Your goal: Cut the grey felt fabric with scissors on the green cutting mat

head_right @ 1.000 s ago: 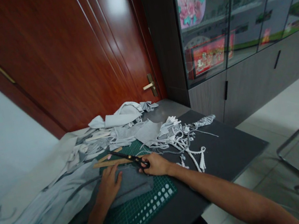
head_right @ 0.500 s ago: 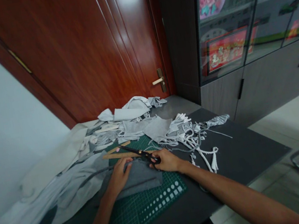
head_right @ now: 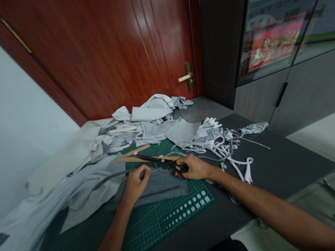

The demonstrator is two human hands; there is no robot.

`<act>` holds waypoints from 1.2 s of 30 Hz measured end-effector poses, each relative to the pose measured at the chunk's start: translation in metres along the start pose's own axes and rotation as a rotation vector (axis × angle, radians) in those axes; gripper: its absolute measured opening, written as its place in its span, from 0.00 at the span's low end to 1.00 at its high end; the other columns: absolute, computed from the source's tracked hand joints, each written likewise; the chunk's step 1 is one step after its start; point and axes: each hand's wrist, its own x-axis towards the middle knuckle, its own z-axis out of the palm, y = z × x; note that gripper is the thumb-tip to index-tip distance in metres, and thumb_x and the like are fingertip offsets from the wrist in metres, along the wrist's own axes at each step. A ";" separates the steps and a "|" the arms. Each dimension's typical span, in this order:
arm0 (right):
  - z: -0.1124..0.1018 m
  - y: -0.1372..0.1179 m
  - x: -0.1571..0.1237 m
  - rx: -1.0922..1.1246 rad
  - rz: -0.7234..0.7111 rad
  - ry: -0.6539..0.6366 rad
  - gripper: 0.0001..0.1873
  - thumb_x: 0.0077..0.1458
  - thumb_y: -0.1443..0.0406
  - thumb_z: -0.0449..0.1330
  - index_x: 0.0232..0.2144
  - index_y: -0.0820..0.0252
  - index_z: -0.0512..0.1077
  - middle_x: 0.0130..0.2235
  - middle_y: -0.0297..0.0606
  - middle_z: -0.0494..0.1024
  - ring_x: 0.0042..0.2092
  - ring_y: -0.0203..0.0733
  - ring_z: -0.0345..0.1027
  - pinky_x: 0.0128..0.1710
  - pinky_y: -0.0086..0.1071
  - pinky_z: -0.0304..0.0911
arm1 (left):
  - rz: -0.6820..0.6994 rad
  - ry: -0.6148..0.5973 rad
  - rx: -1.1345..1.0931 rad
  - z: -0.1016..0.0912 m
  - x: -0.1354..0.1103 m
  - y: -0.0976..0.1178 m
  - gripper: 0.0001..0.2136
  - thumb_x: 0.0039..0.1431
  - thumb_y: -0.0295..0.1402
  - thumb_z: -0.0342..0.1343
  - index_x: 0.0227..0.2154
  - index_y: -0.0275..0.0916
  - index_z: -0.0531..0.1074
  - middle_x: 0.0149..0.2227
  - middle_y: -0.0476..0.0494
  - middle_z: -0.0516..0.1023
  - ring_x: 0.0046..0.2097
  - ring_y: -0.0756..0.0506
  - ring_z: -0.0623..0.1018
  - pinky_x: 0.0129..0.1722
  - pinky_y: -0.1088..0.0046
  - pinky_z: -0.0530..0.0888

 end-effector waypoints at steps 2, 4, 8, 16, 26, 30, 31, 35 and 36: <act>-0.009 0.002 -0.002 -0.064 -0.010 -0.034 0.09 0.52 0.63 0.62 0.25 0.60 0.67 0.24 0.28 0.66 0.25 0.31 0.55 0.26 0.26 0.49 | -0.018 0.030 -0.028 0.002 0.001 -0.005 0.15 0.66 0.39 0.48 0.30 0.39 0.74 0.32 0.44 0.81 0.37 0.43 0.79 0.39 0.71 0.70; -0.018 0.004 -0.005 -0.092 0.018 -0.096 0.08 0.50 0.65 0.62 0.24 0.60 0.66 0.24 0.27 0.66 0.26 0.32 0.55 0.27 0.26 0.49 | -0.023 0.055 -0.091 0.004 0.003 -0.010 0.13 0.65 0.38 0.49 0.31 0.38 0.76 0.37 0.42 0.83 0.41 0.41 0.80 0.43 0.69 0.71; -0.033 0.008 -0.011 -0.142 0.045 -0.147 0.09 0.49 0.66 0.61 0.21 0.59 0.65 0.22 0.27 0.64 0.25 0.32 0.54 0.25 0.27 0.48 | -0.019 0.061 -0.174 0.005 0.006 -0.013 0.16 0.66 0.39 0.48 0.30 0.37 0.76 0.31 0.46 0.81 0.37 0.43 0.78 0.40 0.71 0.72; -0.039 0.000 -0.012 -0.258 0.010 -0.251 0.04 0.48 0.69 0.58 0.22 0.60 0.70 0.21 0.28 0.64 0.25 0.33 0.55 0.26 0.27 0.47 | -0.043 0.178 -0.282 0.006 0.001 -0.016 0.17 0.66 0.40 0.49 0.29 0.35 0.75 0.30 0.46 0.78 0.35 0.45 0.77 0.37 0.73 0.71; -0.049 -0.011 -0.017 -0.302 0.061 -0.354 0.09 0.51 0.66 0.57 0.21 0.61 0.69 0.20 0.28 0.62 0.25 0.33 0.53 0.25 0.28 0.47 | -0.009 0.210 -0.344 0.014 0.002 -0.024 0.16 0.66 0.40 0.50 0.32 0.36 0.77 0.33 0.45 0.81 0.38 0.45 0.78 0.39 0.73 0.72; -0.050 -0.017 -0.020 -0.307 0.062 -0.380 0.08 0.52 0.65 0.57 0.23 0.61 0.71 0.21 0.29 0.63 0.25 0.34 0.54 0.25 0.28 0.48 | -0.019 0.216 -0.365 0.017 0.003 -0.027 0.14 0.65 0.39 0.52 0.33 0.35 0.78 0.33 0.45 0.81 0.38 0.45 0.78 0.40 0.73 0.72; -0.050 -0.017 -0.020 -0.298 0.061 -0.390 0.08 0.52 0.65 0.56 0.23 0.62 0.71 0.21 0.29 0.63 0.25 0.34 0.54 0.25 0.28 0.48 | -0.019 0.218 -0.368 0.017 0.003 -0.027 0.14 0.64 0.39 0.53 0.33 0.35 0.79 0.32 0.45 0.81 0.37 0.45 0.78 0.40 0.73 0.72; -0.050 -0.017 -0.021 -0.318 0.070 -0.406 0.08 0.52 0.66 0.56 0.22 0.61 0.70 0.21 0.29 0.64 0.25 0.34 0.55 0.25 0.28 0.48 | -0.012 0.226 -0.373 0.017 0.003 -0.027 0.13 0.64 0.38 0.53 0.34 0.35 0.79 0.33 0.45 0.82 0.37 0.45 0.78 0.39 0.73 0.72; -0.051 -0.016 -0.021 -0.332 0.085 -0.407 0.07 0.50 0.67 0.56 0.22 0.61 0.70 0.21 0.29 0.65 0.25 0.34 0.56 0.25 0.28 0.48 | -0.012 0.224 -0.372 0.017 0.003 -0.027 0.13 0.64 0.37 0.52 0.34 0.35 0.79 0.33 0.45 0.82 0.37 0.45 0.78 0.39 0.73 0.72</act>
